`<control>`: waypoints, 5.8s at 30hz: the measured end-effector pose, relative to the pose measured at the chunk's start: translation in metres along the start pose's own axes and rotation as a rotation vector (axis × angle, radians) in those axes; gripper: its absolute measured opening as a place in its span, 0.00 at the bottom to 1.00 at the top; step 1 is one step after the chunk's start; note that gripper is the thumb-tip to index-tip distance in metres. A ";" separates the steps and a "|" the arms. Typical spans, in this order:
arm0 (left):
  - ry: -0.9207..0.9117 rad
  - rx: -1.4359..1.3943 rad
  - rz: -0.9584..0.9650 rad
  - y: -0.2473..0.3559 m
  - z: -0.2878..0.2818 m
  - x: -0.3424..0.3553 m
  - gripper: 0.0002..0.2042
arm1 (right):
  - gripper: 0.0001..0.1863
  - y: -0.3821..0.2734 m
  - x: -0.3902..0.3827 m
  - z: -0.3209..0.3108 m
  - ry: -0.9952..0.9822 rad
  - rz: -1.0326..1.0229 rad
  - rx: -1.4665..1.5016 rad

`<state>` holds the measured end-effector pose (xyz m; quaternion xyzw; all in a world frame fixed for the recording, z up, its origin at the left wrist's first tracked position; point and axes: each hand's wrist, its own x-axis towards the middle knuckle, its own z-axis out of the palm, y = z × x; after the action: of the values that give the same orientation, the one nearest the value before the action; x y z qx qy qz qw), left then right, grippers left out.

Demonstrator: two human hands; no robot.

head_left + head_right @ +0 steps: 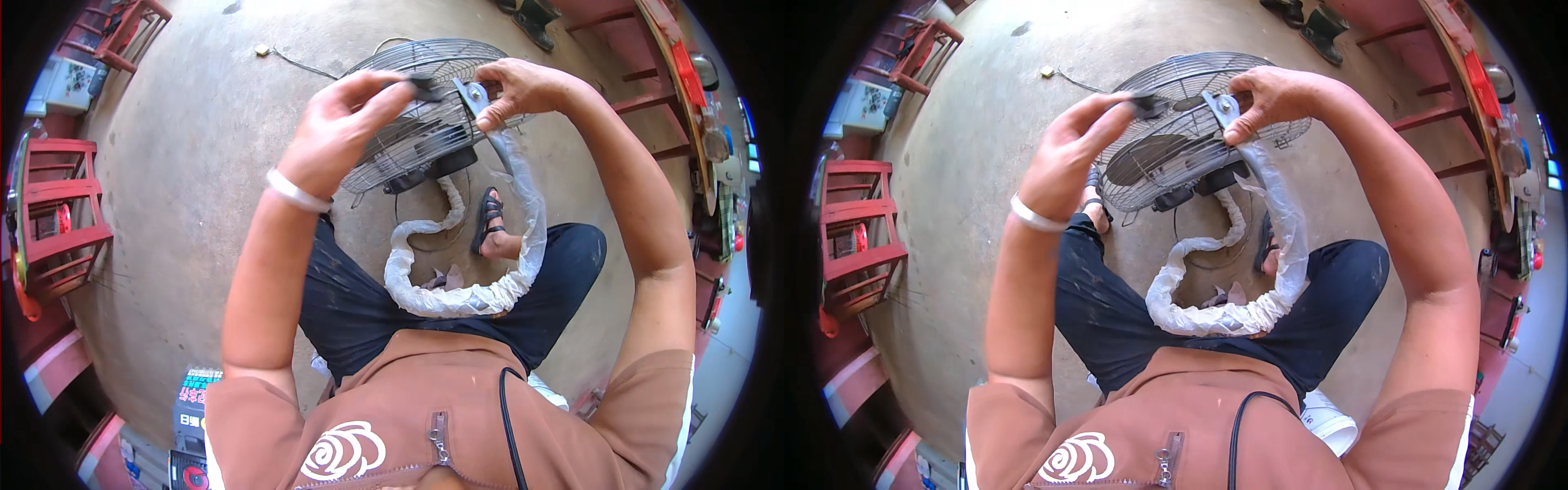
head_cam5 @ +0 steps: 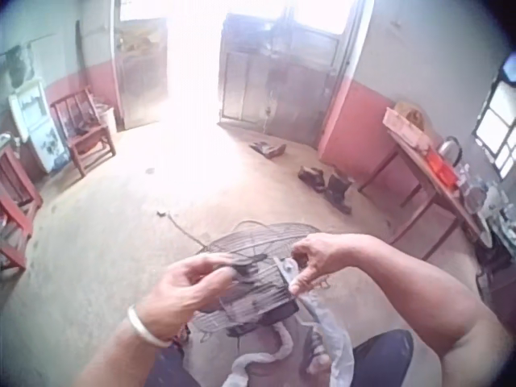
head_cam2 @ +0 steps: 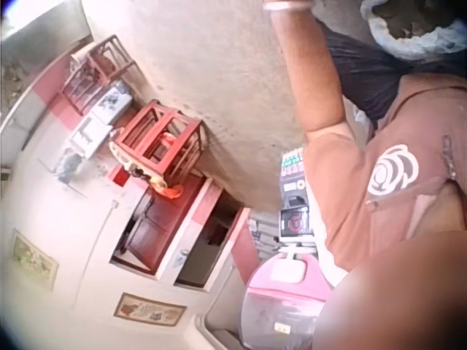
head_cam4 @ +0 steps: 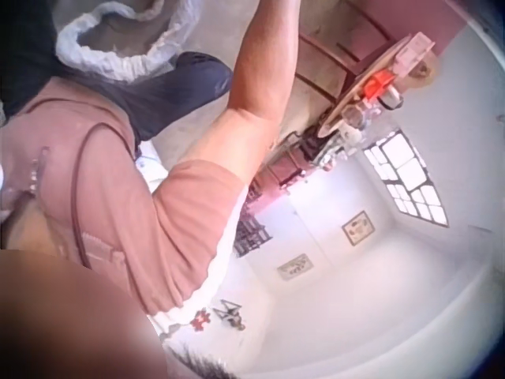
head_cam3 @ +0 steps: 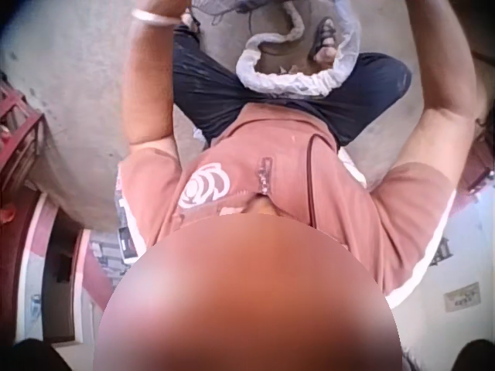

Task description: Repairing a floor fan by reassembling the guard and components.

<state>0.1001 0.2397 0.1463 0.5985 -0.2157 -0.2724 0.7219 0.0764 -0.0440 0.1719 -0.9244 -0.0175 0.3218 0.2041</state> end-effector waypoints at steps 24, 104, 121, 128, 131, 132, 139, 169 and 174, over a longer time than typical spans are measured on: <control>-0.210 0.093 -0.393 -0.045 0.064 0.089 0.17 | 0.42 0.034 -0.016 0.047 0.580 -0.234 -0.031; -0.222 0.630 -0.085 -0.056 0.093 0.058 0.26 | 0.25 -0.030 -0.089 0.055 0.597 -0.151 0.001; -0.306 0.657 -0.096 -0.060 0.086 0.065 0.24 | 0.31 -0.067 -0.064 0.020 0.273 0.375 -0.747; -0.336 0.667 -0.153 -0.059 0.084 0.067 0.31 | 0.22 -0.066 -0.074 0.017 0.269 0.129 -0.758; -0.358 0.657 -0.173 -0.057 0.083 0.066 0.31 | 0.23 -0.070 -0.065 0.016 0.365 0.252 -0.775; -0.360 0.652 -0.188 -0.059 0.084 0.066 0.32 | 0.22 -0.073 -0.063 0.014 0.446 0.308 -0.753; -0.285 0.594 -0.172 -0.065 0.084 0.066 0.29 | 0.22 -0.034 -0.072 0.032 0.400 0.097 -0.286; -0.201 0.637 -0.159 -0.047 0.092 -0.013 0.21 | 0.15 -0.061 -0.119 0.113 0.899 -0.216 0.238; -0.179 0.651 -0.130 -0.047 0.095 -0.014 0.25 | 0.15 -0.079 -0.116 0.108 0.898 -0.091 -0.002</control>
<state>0.0227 0.1718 0.1189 0.7836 -0.3152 -0.2864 0.4523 -0.0723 0.0488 0.1943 -0.9709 0.0319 -0.1207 0.2045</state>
